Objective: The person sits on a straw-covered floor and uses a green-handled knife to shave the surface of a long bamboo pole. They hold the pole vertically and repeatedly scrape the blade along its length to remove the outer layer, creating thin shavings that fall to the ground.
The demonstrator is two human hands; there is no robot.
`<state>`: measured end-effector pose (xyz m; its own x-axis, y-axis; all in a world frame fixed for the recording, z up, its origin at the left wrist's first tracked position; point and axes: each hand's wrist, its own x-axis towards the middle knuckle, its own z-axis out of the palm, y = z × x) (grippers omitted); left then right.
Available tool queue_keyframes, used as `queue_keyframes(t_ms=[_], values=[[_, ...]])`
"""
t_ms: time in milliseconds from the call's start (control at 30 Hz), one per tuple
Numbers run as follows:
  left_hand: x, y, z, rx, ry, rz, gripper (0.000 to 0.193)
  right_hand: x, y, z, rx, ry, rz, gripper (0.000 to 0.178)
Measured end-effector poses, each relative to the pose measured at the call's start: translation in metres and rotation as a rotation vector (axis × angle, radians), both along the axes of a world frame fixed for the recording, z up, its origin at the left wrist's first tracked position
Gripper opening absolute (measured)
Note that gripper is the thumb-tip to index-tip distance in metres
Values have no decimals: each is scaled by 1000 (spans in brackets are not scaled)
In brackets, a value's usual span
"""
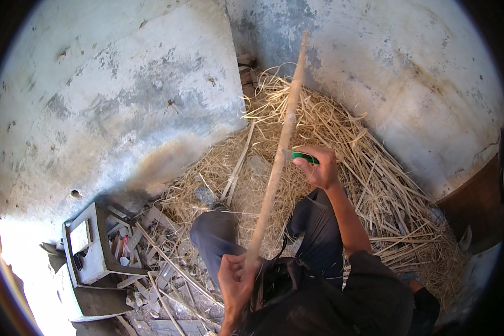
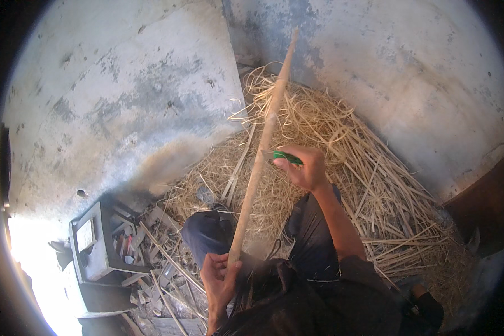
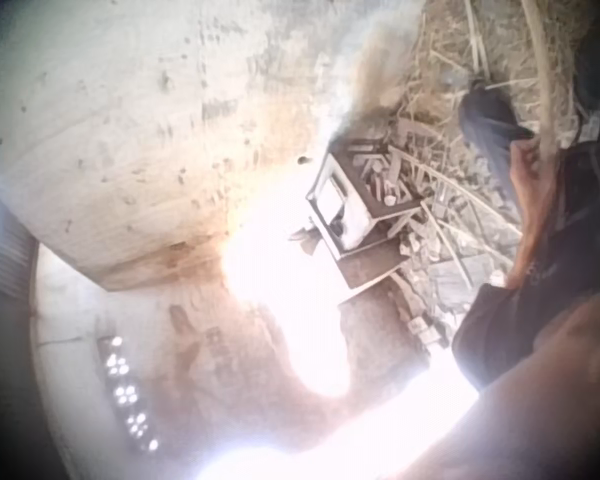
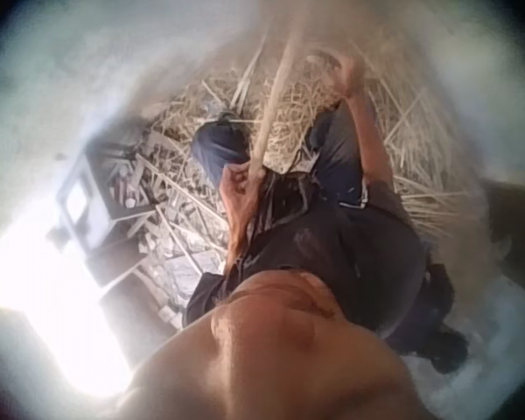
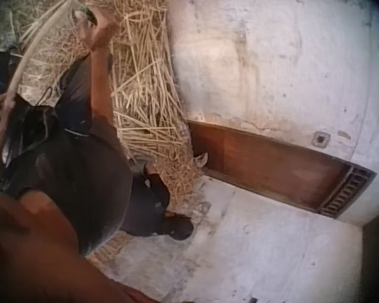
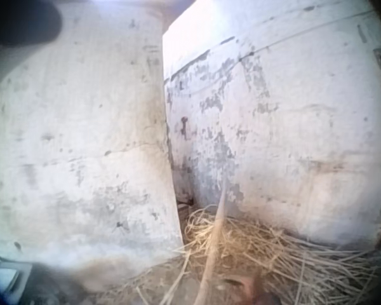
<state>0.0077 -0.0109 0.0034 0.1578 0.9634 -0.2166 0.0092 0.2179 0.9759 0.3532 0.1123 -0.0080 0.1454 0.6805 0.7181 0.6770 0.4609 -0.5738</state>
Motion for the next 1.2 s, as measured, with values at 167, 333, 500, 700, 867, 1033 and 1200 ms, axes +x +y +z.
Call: queue_keyframes(t_ms=[167,333,500,700,867,1033,1200], values=[[-6,0,-4,-22,-7,-3,30,23,18,-12,-96,35,-41,41],[-11,-4,-15,-16,-15,-47,30,37,36,3,33,11,-49,41],[-15,-11,-21,-35,1,-99,29,78,53,20,-413,-43,-412,43],[-27,13,-39,-227,-166,-154,26,17,17,11,-547,125,-62,53],[-9,34,-47,-405,-293,-222,35,-20,1,-7,-534,269,188,61],[13,60,-57,-300,-265,-379,47,-35,14,-36,-519,629,277,58],[32,81,-47,-279,-238,-497,49,-37,25,-43,-494,668,262,42]])
